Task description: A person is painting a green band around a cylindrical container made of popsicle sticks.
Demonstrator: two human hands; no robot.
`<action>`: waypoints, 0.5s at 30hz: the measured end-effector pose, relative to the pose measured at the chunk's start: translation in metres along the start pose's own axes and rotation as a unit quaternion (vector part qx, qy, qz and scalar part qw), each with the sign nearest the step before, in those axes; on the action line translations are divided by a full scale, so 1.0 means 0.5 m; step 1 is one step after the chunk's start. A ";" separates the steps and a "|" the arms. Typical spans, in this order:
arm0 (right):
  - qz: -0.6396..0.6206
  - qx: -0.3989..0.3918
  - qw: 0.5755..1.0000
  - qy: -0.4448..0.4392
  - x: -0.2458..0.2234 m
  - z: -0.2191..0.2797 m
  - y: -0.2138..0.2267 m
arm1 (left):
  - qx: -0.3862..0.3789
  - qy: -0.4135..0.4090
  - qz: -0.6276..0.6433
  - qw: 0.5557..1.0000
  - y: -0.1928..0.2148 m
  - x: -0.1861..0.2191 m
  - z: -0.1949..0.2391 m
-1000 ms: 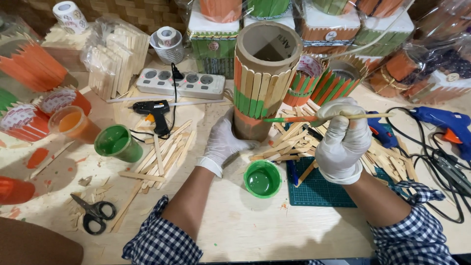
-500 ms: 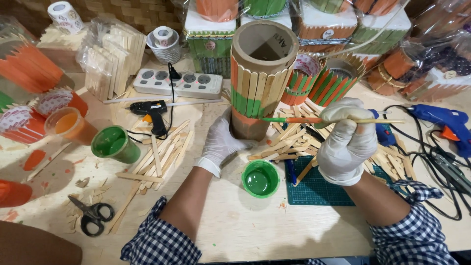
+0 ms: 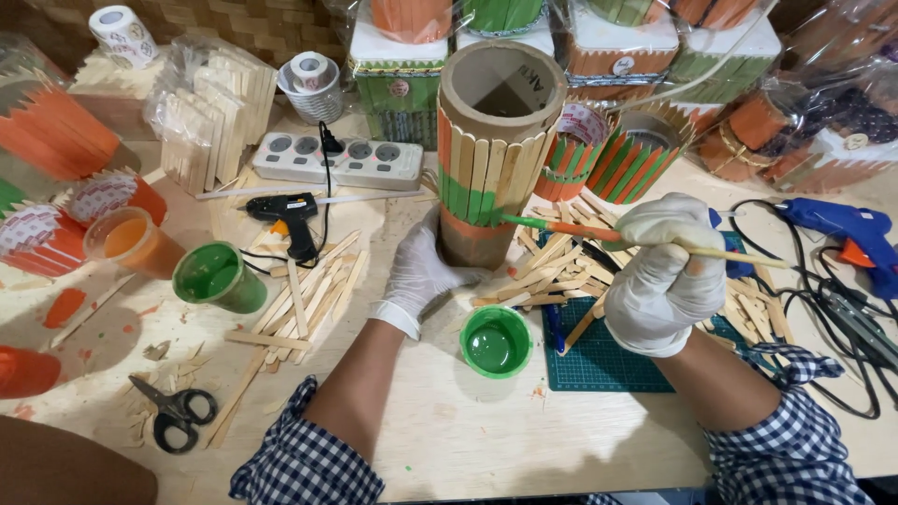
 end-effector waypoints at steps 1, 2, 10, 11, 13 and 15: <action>0.000 -0.006 1.000 -0.002 0.000 0.000 -0.003 | 0.003 0.000 -0.005 1.000 0.004 0.001 0.000; 0.000 -0.012 1.000 -0.004 0.000 0.000 -0.005 | 0.006 0.000 -0.010 1.000 0.008 0.002 0.001; 0.029 -0.059 0.997 0.029 -0.012 -0.005 -0.030 | 0.004 -0.004 -0.016 1.000 -0.006 -0.002 -0.008; 0.044 -0.063 0.996 0.044 -0.019 -0.009 -0.028 | 0.009 -0.009 -0.018 1.000 -0.001 0.002 -0.005; 0.029 -0.051 0.998 0.030 -0.015 -0.003 -0.023 | -0.023 -0.063 0.065 0.996 -0.003 0.002 -0.006; 0.014 -0.038 0.999 0.015 -0.007 0.000 -0.016 | -0.054 -0.116 0.146 0.981 -0.003 0.007 -0.004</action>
Point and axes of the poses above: each hand's wrist, its own z-axis away from the middle knuckle, its own y-axis out of the back of the hand, x = y × z, the point moved 10 cm from there along -z, towards the middle knuckle, and after that the axes turned 14 degrees about y, right-handed, at the moved point
